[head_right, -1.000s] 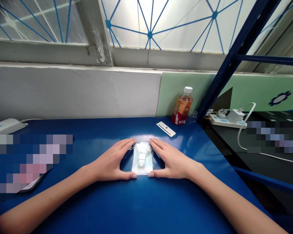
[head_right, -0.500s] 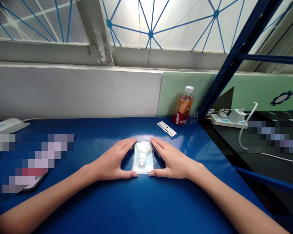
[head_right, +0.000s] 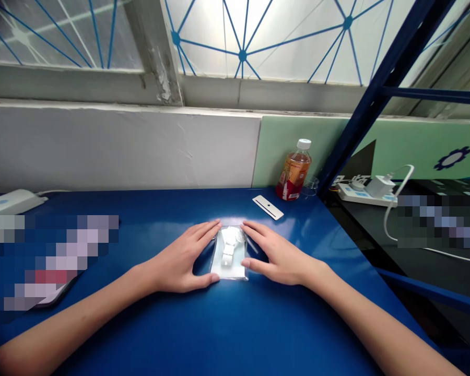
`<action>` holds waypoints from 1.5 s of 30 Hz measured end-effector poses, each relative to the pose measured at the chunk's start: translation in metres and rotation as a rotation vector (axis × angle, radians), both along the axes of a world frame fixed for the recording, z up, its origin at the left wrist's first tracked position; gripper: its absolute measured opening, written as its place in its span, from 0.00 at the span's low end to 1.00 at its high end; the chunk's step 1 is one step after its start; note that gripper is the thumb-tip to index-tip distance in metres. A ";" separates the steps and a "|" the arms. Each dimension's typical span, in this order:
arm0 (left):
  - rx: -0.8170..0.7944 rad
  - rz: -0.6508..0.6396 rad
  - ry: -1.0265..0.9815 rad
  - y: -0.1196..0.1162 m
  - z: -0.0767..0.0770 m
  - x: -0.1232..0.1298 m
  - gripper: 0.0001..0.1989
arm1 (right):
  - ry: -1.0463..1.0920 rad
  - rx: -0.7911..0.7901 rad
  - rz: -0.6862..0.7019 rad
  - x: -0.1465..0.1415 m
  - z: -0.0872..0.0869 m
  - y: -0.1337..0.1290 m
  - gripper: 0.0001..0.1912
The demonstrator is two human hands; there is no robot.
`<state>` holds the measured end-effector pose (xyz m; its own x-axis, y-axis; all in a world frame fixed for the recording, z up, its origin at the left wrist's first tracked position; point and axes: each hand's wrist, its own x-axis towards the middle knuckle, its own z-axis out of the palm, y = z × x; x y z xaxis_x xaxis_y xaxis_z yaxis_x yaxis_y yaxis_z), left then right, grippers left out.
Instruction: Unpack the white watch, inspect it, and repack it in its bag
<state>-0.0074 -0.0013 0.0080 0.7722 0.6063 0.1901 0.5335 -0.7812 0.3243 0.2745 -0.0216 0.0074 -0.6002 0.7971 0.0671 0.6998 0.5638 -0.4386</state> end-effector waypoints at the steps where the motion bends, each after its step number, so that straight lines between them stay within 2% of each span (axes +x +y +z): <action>1: 0.003 -0.001 0.004 -0.001 0.001 0.000 0.44 | 0.027 0.019 -0.016 0.000 0.000 0.001 0.36; 8: 0.057 -0.004 -0.027 -0.002 0.000 0.001 0.36 | 0.077 0.220 -0.060 -0.002 -0.001 0.005 0.28; 12: 0.068 0.040 -0.065 -0.001 -0.002 0.002 0.28 | 0.085 0.268 -0.132 -0.003 -0.004 0.005 0.23; 14: 0.063 0.055 -0.076 0.000 -0.002 0.002 0.32 | 0.113 0.258 -0.145 -0.004 -0.005 0.004 0.21; 16: 0.050 0.049 -0.079 0.000 -0.001 0.002 0.38 | 0.156 0.227 -0.095 -0.005 -0.006 0.004 0.19; 19: 0.021 0.031 -0.072 0.000 -0.001 0.002 0.38 | 0.173 0.204 0.017 -0.004 -0.004 0.003 0.18; 21: 0.006 0.032 -0.061 0.000 -0.001 0.001 0.36 | 0.150 0.228 0.023 -0.003 -0.001 0.003 0.19; 23: -0.001 0.040 -0.047 0.000 -0.001 0.001 0.37 | 0.124 0.240 0.011 -0.001 0.001 0.004 0.25; 27: -0.020 0.063 -0.020 0.005 -0.001 -0.003 0.39 | 0.066 0.150 0.058 0.004 0.004 0.006 0.35; 33: -0.065 0.055 -0.048 0.017 0.000 -0.012 0.40 | 0.036 0.086 0.058 0.005 0.004 0.006 0.38; 45: -0.058 0.084 -0.060 0.014 0.000 -0.010 0.39 | 0.071 0.042 0.035 0.004 0.004 0.005 0.38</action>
